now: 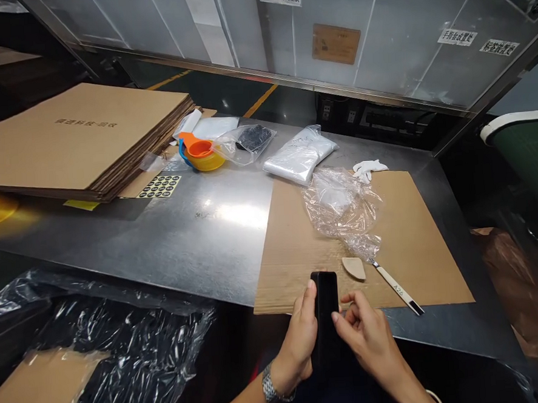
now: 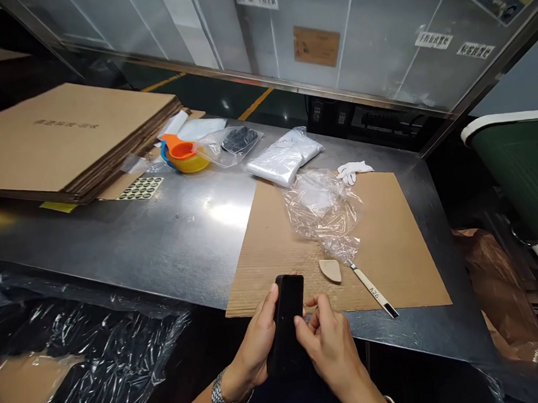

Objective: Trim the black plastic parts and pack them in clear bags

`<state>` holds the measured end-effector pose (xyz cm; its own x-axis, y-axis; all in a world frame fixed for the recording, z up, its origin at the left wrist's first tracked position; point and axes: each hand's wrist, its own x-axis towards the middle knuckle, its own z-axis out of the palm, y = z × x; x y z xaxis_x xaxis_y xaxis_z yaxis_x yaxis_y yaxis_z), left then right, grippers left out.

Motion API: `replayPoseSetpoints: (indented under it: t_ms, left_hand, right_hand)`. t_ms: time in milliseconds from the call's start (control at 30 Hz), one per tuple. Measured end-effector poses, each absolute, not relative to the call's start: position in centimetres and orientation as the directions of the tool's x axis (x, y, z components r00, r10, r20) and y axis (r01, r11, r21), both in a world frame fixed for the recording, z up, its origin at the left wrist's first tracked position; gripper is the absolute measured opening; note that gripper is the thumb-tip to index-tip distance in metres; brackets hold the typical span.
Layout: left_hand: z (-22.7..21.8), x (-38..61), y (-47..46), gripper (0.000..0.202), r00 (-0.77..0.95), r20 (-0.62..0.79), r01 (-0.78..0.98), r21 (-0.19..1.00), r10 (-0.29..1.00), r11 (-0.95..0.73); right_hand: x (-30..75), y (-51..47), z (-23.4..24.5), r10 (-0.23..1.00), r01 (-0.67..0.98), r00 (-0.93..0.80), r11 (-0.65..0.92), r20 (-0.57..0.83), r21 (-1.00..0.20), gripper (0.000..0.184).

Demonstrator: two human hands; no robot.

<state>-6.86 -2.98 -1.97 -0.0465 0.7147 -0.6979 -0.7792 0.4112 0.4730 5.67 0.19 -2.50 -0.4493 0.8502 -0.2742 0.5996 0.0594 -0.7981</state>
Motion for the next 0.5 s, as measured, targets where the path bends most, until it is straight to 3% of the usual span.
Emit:
replayPoseSetpoints:
  t_ms: [100, 233, 400, 500]
  left_hand:
    - [-2.0, -6.7, -3.0, 0.055, 0.110, -0.709, -0.694, 0.448, 0.697, 0.564]
    - [-1.8, -7.1, -3.0, 0.071, 0.289, -0.750, -0.636, 0.314, 0.595, 0.705]
    - [-1.6, -7.9, -2.9, 0.069, 0.259, -0.760, -0.669, 0.304, 0.596, 0.678]
    - [-2.1, -8.1, -2.8, 0.062, 0.205, -0.756, -0.688, 0.340, 0.621, 0.641]
  right_hand:
    - [5.6, 2.3, -2.5, 0.893, 0.600, -0.404, 0.095, -0.199, -0.795, 0.020]
    - [5.6, 4.5, -2.5, 0.887, 0.578, -0.445, 0.183, -0.120, -0.795, 0.021]
    - [6.3, 3.8, -1.4, 0.901, 0.553, -0.430, 0.215, -0.054, -0.805, 0.024]
    - [6.8, 2.2, 0.0, 0.767, 0.505, -0.630, 0.288, -0.120, -0.813, 0.018]
